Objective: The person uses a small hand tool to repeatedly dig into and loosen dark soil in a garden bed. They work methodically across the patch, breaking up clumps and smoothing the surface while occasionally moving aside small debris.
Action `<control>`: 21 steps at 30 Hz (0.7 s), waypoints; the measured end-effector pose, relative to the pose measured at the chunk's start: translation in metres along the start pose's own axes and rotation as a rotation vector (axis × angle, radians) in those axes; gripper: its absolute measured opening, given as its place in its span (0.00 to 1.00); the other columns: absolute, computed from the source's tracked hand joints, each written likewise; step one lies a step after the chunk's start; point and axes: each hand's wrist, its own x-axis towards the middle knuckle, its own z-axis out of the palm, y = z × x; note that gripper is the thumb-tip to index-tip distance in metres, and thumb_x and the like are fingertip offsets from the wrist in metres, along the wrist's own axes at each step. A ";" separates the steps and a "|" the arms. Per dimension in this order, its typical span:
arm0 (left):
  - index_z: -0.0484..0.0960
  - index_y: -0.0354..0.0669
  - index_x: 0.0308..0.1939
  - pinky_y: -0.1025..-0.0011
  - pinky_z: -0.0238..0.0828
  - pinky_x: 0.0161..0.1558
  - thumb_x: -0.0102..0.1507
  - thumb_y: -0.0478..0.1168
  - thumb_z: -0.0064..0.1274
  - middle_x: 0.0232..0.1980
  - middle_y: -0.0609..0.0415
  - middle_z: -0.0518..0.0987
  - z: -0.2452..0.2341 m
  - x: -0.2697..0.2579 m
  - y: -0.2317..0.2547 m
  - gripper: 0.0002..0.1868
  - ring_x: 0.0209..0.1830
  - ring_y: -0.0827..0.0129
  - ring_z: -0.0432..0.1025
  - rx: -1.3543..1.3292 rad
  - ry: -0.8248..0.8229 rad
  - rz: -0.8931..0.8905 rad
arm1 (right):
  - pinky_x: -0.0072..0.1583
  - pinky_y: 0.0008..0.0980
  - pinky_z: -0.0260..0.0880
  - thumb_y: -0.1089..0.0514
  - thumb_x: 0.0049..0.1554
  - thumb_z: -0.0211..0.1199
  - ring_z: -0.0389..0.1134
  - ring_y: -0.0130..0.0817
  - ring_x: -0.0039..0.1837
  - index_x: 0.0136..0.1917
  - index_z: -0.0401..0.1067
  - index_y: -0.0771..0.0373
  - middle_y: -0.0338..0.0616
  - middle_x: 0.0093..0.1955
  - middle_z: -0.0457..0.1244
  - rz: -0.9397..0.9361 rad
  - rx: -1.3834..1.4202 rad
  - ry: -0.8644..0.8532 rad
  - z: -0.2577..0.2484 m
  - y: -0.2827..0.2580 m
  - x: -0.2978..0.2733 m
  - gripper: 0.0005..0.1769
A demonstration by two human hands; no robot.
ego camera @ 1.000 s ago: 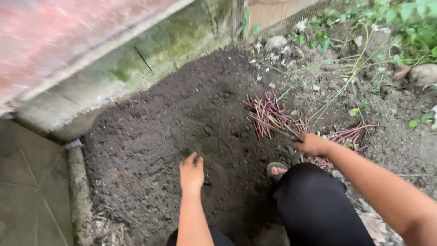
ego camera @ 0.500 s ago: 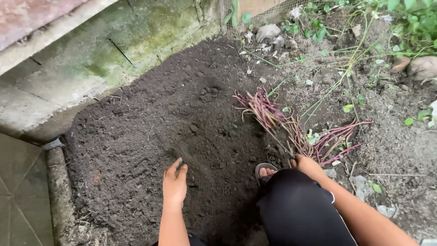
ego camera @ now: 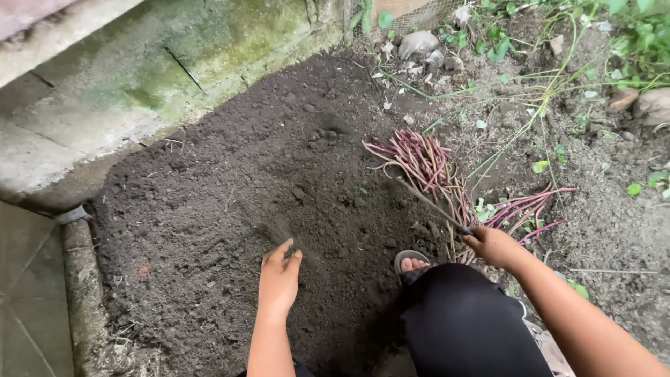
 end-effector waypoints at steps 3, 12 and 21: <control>0.68 0.61 0.75 0.58 0.66 0.70 0.70 0.51 0.41 0.78 0.55 0.58 0.005 0.004 0.002 0.28 0.70 0.61 0.71 0.015 0.002 -0.003 | 0.52 0.39 0.71 0.42 0.65 0.50 0.72 0.40 0.47 0.57 0.74 0.56 0.44 0.48 0.72 -0.044 -0.108 -0.013 -0.005 -0.030 -0.007 0.21; 0.68 0.62 0.75 0.60 0.67 0.70 0.69 0.50 0.42 0.78 0.55 0.60 0.005 0.011 -0.008 0.27 0.71 0.61 0.70 0.031 0.014 -0.051 | 0.60 0.46 0.72 0.40 0.66 0.48 0.72 0.50 0.55 0.66 0.70 0.62 0.56 0.56 0.71 -0.055 0.022 0.060 0.008 -0.022 0.066 0.28; 0.70 0.65 0.74 0.58 0.62 0.74 0.69 0.50 0.43 0.79 0.58 0.62 0.006 0.004 0.002 0.27 0.74 0.63 0.67 -0.013 0.005 -0.091 | 0.32 0.38 0.73 0.47 0.66 0.51 0.72 0.45 0.31 0.73 0.67 0.50 0.55 0.42 0.75 0.253 0.448 -0.240 0.006 0.079 -0.042 0.23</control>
